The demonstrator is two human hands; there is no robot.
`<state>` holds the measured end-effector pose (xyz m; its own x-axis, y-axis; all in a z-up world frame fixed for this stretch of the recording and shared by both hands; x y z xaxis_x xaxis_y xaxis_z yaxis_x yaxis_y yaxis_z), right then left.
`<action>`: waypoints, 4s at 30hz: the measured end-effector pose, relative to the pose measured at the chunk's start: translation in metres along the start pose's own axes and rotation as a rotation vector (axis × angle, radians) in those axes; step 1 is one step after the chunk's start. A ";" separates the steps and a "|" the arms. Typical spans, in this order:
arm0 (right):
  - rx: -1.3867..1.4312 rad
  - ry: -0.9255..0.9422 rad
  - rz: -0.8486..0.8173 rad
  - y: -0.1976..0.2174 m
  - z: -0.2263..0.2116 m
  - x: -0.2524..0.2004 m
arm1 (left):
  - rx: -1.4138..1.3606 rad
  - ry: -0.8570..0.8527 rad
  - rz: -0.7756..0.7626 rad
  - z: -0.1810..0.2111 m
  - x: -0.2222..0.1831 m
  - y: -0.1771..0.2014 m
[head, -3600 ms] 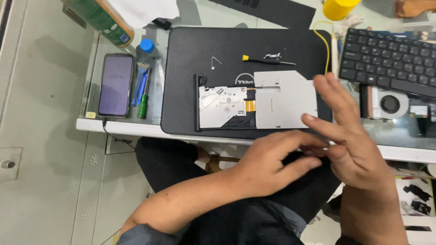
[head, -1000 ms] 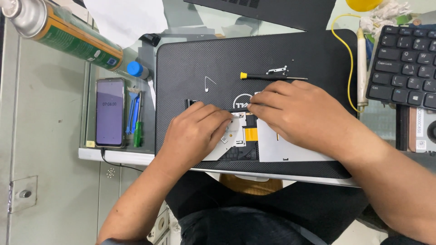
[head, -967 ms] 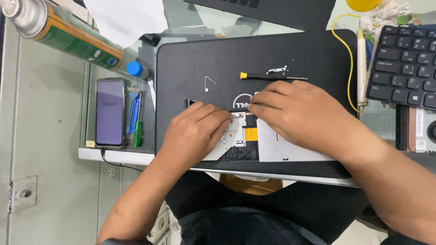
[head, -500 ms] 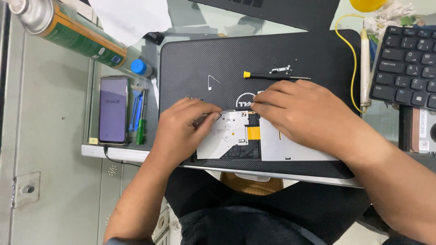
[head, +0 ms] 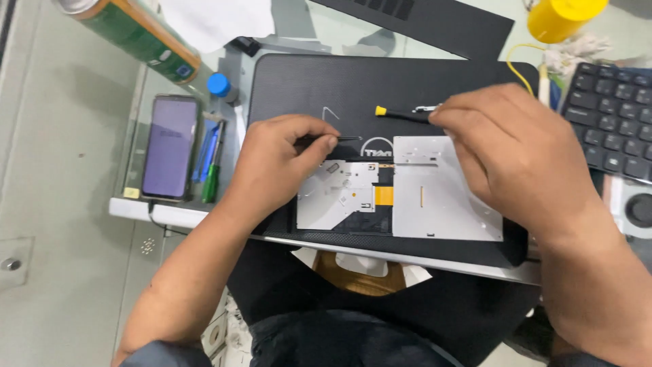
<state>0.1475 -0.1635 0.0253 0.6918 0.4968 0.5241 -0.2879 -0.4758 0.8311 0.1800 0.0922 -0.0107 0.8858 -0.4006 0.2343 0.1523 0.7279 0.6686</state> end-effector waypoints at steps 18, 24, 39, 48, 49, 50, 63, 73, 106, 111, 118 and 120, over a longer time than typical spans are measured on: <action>-0.062 -0.051 0.284 0.035 0.009 -0.004 | 0.527 -0.518 -0.114 0.022 0.086 -0.099; -0.059 -0.045 0.276 0.032 0.009 -0.003 | 0.535 -0.498 -0.147 0.016 0.088 -0.096; -0.111 -0.021 0.273 0.028 0.007 -0.009 | 0.452 -0.335 -0.097 -0.046 0.070 -0.032; -0.409 -0.145 0.148 0.025 0.014 -0.023 | 0.182 -0.440 0.002 0.010 0.022 0.000; -0.422 -0.152 0.146 0.026 0.016 -0.023 | 0.172 -0.451 0.000 0.008 0.027 -0.013; -0.442 -0.141 0.155 0.026 0.016 -0.022 | 0.352 -0.547 0.004 0.009 0.029 -0.026; -0.431 -0.108 0.121 0.019 0.028 -0.025 | 0.670 -0.843 -0.019 -0.001 0.059 -0.075; -0.248 -0.056 0.132 0.022 0.022 -0.027 | 0.037 -0.352 0.043 0.012 -0.020 0.024; -0.172 0.038 -0.528 -0.056 -0.020 -0.030 | 0.503 -0.561 0.186 -0.020 -0.121 0.004; -0.129 0.027 -0.556 -0.050 -0.022 -0.027 | 0.484 -0.554 0.175 -0.021 -0.121 0.005; -0.111 0.030 -0.531 -0.046 -0.024 -0.026 | 0.453 -0.509 0.184 -0.021 -0.124 0.002; -0.127 0.036 -0.525 -0.049 -0.022 -0.029 | 0.368 -0.455 0.185 -0.024 -0.126 0.002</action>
<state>0.1269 -0.1383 -0.0268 0.7419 0.6695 0.0364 0.0112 -0.0667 0.9977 0.0793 0.1572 -0.0555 0.5949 -0.5427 0.5929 -0.2189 0.6004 0.7692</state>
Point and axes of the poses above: each hand's wrist, its own x-axis towards the middle knuckle, its own y-axis out of the back of the hand, z = x × y, the point moved 4 cm from there along x, towards the middle knuckle, and after that the axes turned 9 degrees about -y, right-handed, at the moved point
